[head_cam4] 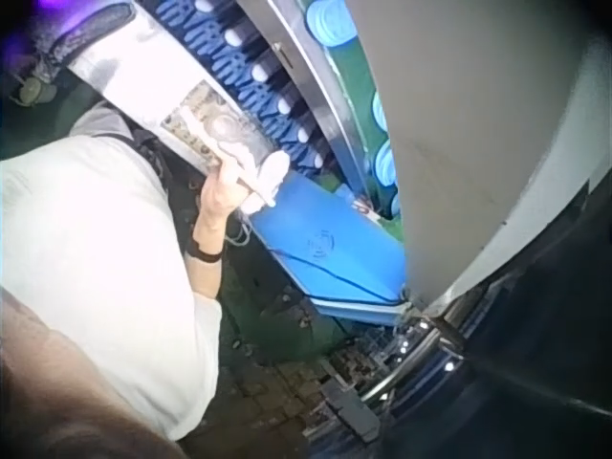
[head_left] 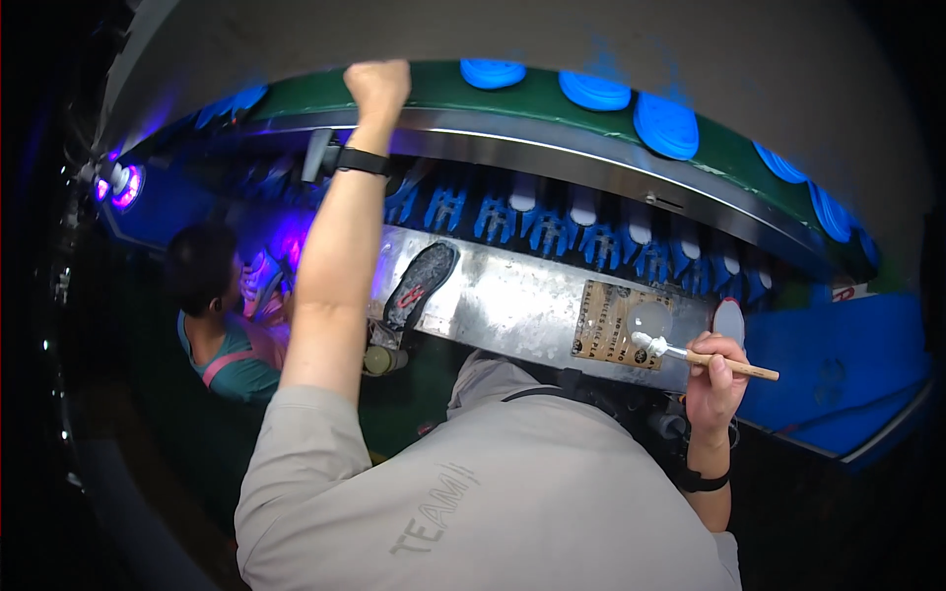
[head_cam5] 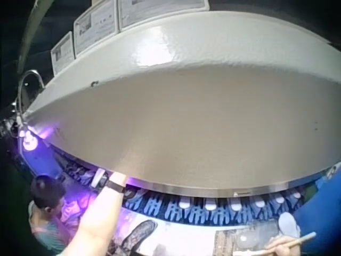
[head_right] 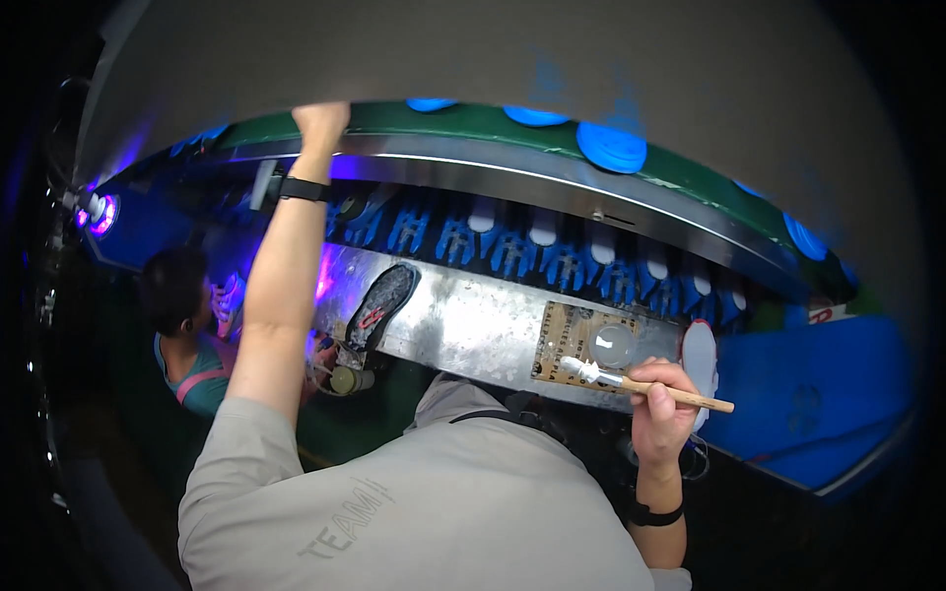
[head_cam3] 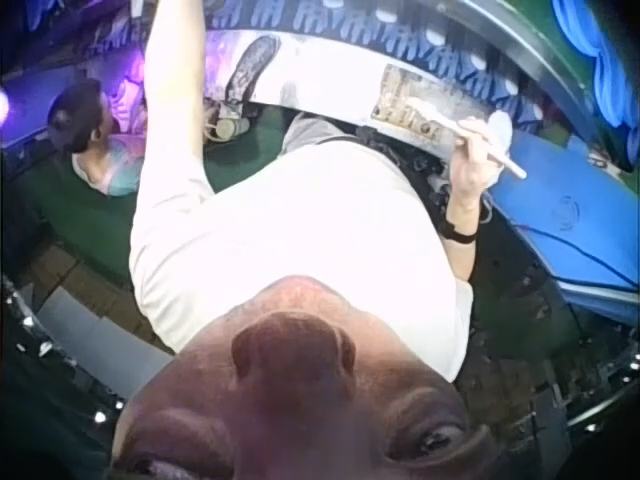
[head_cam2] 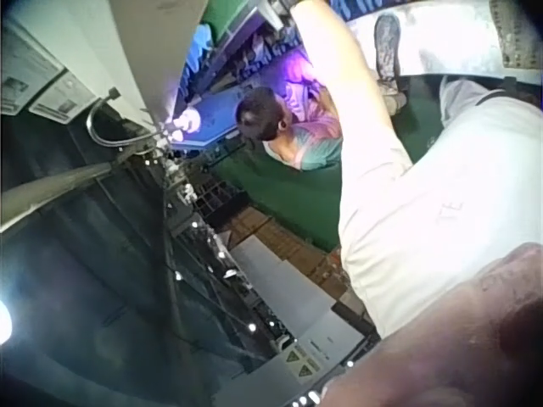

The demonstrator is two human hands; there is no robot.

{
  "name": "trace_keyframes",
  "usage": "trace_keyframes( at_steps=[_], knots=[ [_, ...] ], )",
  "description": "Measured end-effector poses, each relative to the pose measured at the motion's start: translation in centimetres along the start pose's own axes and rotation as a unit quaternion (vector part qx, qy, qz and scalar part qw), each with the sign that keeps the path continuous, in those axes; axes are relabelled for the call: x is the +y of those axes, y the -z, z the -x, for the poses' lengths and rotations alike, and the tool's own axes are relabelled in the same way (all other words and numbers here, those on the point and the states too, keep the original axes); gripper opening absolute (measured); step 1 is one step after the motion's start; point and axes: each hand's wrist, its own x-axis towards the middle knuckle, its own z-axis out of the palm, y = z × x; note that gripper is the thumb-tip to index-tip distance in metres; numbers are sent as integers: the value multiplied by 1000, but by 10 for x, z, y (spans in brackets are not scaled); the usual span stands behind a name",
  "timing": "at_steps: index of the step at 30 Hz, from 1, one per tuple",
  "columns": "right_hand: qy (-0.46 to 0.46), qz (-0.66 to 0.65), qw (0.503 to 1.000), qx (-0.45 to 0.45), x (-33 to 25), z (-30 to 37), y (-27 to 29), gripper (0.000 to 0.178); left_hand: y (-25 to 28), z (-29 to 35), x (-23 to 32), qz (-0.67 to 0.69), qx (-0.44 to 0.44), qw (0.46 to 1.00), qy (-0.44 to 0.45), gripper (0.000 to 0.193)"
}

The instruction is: The recorder uses a brush to apply an adhesive coating to the bottom of blue shoe soles as part of a manufacturing process.

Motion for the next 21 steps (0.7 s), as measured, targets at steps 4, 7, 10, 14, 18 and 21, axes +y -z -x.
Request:
trace_keyframes(
  at_steps=[4, 7, 10, 14, 18, 21],
  knots=[
    [-55, 28, 997, 50, 1, 9, 16, 20, -17, -5, -42, 34, 176, 973, -144, 32],
    [-77, 70, 993, 57, 6, 7, 15, 17, -30, -53, -93, -34, 192, 952, -236, 30],
    [-131, 174, 974, 70, 21, 5, 23, 14, -24, -40, -132, -85, 195, 915, -343, 29],
    [-128, 348, 928, 45, 65, -2, 48, 14, 51, 3, -68, 49, -34, 973, -221, 30],
    [-124, 427, 895, 31, 113, -7, 83, 19, 115, 43, -74, 311, -51, 947, 70, 30],
    [-137, 462, 876, 23, 143, -8, 100, 22, 129, 59, -47, 217, -296, 902, 225, 41]
  ],
)
